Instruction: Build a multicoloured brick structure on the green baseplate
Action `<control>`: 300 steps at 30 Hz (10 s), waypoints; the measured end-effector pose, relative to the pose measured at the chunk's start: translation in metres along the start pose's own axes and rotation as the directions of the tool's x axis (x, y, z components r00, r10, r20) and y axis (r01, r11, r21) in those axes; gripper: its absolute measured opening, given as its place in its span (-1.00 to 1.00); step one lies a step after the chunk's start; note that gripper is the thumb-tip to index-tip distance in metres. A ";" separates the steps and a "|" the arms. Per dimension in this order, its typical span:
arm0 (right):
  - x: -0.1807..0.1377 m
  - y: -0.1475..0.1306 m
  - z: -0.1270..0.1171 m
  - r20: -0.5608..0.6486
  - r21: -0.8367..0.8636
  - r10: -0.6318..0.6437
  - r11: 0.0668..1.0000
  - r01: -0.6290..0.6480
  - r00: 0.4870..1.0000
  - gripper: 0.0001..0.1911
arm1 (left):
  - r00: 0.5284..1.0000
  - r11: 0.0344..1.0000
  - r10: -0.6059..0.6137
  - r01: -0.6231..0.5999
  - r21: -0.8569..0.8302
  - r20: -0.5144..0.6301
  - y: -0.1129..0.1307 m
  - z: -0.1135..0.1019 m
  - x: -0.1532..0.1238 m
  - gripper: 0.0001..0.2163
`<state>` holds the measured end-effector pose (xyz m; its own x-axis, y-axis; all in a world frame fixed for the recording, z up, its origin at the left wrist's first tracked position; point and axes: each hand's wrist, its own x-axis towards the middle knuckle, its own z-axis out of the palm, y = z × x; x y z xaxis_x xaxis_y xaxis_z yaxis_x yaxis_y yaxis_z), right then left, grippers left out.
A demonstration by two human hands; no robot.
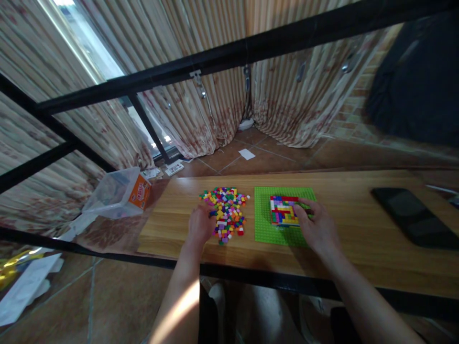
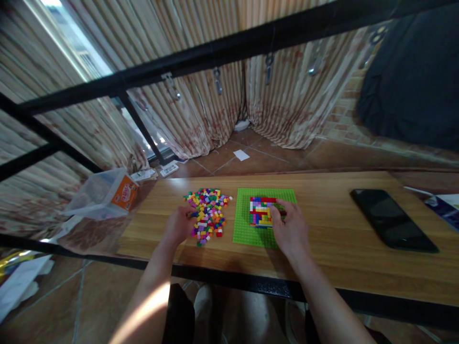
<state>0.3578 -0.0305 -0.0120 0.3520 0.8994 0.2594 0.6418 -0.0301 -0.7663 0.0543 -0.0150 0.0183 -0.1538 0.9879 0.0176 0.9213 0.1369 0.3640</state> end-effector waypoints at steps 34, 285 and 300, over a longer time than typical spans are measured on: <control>-0.040 -0.063 0.005 0.074 0.342 -0.327 0.896 0.284 0.942 -0.76 | 0.978 0.605 0.205 -0.104 -0.790 0.028 0.047 0.004 -0.017 -0.90; -0.031 -0.074 0.044 0.350 0.633 -0.176 0.768 -0.094 0.920 -0.77 | 0.948 0.425 0.292 -0.012 -0.905 0.125 0.063 0.007 -0.026 -0.60; -0.035 -0.089 0.059 0.561 0.707 0.013 0.514 -0.487 0.828 -0.62 | 0.947 0.411 0.302 -0.023 -0.911 0.112 0.050 -0.002 -0.023 -0.75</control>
<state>0.2478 -0.0337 0.0120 -0.0827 0.9888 -0.1245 -0.3233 -0.1448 -0.9352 0.1029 -0.0315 0.0377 0.1725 0.9848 0.0220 0.0572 -0.0324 0.9978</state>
